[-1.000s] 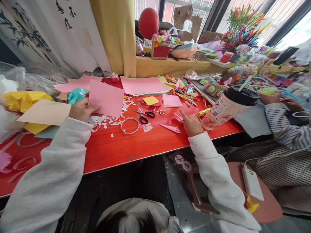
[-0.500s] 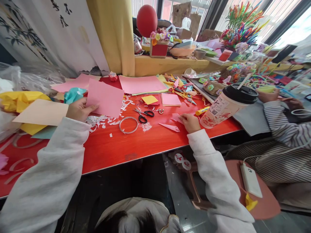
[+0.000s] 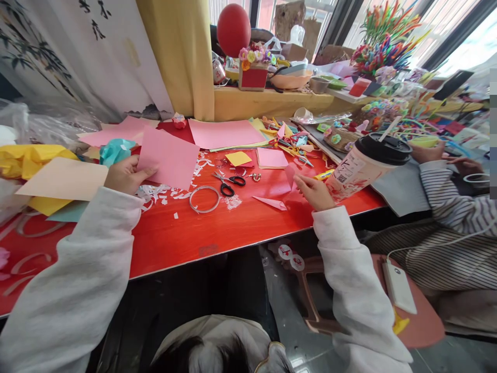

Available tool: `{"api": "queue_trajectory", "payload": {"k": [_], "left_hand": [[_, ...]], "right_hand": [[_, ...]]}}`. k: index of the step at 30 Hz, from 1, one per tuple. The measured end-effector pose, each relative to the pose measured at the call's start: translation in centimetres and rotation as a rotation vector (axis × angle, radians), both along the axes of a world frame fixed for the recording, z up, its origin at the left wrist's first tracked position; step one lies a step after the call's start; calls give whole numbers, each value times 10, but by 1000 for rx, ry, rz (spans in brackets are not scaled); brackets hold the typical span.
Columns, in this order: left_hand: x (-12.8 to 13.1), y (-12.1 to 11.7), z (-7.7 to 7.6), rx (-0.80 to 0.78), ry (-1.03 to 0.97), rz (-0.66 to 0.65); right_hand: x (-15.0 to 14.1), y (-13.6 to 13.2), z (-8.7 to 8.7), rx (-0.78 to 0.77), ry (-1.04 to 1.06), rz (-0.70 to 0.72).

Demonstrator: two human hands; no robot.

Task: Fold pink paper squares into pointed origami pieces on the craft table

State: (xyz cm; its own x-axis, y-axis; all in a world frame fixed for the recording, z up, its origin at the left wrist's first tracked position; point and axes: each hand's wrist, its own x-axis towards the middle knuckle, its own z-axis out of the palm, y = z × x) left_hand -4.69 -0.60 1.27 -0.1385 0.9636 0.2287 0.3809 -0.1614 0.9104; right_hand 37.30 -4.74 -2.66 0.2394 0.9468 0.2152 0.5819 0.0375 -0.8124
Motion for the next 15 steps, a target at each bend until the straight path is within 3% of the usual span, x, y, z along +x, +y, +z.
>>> {"api": "queue_trajectory", "payload": {"k": [6, 11, 15], "left_hand": [[2, 0, 0, 43, 123, 52], [6, -6, 4, 8, 71, 32], [7, -7, 4, 24, 105, 43]], "right_hand": [[-13, -9, -3, 93, 302, -61], [-12, -4, -3, 161, 501, -113], [-8, -2, 0, 101, 638, -25]]}}
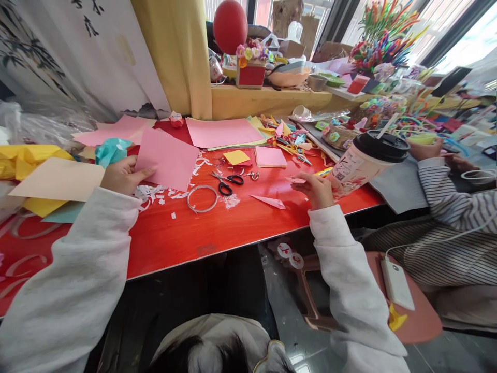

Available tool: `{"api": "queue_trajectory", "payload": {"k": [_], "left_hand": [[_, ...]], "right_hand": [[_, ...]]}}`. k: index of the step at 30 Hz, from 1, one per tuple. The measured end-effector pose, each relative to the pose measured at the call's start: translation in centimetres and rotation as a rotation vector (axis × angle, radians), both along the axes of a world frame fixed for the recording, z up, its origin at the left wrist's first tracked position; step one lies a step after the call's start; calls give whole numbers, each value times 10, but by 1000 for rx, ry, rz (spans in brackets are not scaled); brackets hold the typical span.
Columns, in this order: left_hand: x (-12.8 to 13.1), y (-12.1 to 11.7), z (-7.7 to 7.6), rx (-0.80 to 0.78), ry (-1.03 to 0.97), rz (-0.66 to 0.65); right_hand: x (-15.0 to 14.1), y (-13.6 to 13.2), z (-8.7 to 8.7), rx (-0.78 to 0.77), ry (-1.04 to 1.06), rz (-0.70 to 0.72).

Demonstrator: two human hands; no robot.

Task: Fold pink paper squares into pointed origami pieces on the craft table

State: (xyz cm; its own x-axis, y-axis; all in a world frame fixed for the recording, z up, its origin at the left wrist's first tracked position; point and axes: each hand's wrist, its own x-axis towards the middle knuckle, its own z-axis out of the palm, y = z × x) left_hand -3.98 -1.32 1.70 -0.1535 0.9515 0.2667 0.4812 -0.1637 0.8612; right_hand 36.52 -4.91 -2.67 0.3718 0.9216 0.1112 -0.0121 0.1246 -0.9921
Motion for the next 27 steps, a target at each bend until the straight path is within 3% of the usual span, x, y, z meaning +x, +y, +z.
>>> {"api": "queue_trajectory", "payload": {"k": [3, 7, 15, 18, 23, 27], "left_hand": [[-2, 3, -2, -5, 23, -11], [-4, 6, -4, -7, 50, -9], [-7, 10, -8, 35, 119, -20], [-9, 11, -10, 43, 149, -26], [-10, 12, -11, 33, 194, -27], [-11, 13, -11, 33, 190, -44]], "right_hand": [[1, -1, -2, -52, -24, 122], [3, -2, -9, -151, -135, 139], [15, 6, -16, -129, -419, 237], [21, 10, -20, -50, -577, 249], [24, 10, -25, 141, -1034, 44], [21, 6, -25, 196, -1321, 140]]}}
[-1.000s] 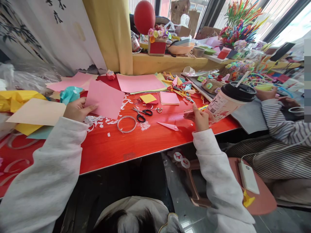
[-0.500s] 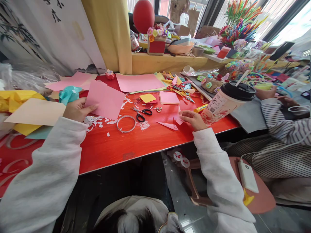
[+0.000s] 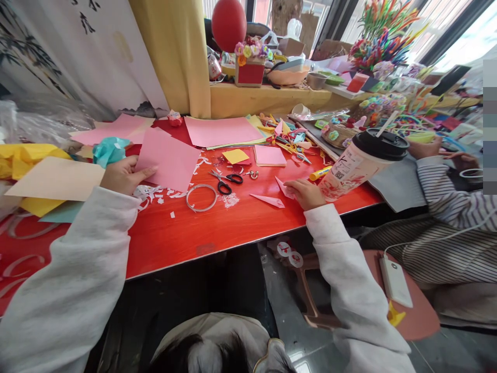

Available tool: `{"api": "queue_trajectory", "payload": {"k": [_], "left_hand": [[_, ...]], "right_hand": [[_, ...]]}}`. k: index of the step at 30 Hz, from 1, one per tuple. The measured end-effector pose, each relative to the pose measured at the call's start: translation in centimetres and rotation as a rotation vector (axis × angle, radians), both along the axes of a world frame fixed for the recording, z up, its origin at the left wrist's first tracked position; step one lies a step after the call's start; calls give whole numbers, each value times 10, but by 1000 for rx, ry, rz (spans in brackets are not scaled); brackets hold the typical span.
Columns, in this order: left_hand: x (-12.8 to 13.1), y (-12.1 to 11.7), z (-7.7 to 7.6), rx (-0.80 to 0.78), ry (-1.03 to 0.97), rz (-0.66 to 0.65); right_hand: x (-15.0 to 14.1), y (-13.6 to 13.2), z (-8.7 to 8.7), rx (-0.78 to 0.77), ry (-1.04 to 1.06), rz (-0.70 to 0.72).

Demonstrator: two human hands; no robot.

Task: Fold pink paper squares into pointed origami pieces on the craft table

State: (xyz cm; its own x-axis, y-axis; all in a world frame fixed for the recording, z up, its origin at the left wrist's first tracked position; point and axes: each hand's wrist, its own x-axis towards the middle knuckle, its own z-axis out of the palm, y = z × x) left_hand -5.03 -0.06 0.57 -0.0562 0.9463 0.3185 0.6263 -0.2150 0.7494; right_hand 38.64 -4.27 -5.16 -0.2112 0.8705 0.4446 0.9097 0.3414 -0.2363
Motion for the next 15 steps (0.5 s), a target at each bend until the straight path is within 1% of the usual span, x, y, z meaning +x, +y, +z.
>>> {"api": "queue_trajectory", "payload": {"k": [3, 10, 15], "left_hand": [[0, 0, 1, 3, 14, 2], [1, -1, 2, 0, 23, 9], [1, -1, 2, 15, 43, 5]], "right_hand": [[-1, 0, 0, 1, -80, 32], [5, 4, -10, 36, -19, 89], [5, 3, -11, 107, 34, 29]]}}
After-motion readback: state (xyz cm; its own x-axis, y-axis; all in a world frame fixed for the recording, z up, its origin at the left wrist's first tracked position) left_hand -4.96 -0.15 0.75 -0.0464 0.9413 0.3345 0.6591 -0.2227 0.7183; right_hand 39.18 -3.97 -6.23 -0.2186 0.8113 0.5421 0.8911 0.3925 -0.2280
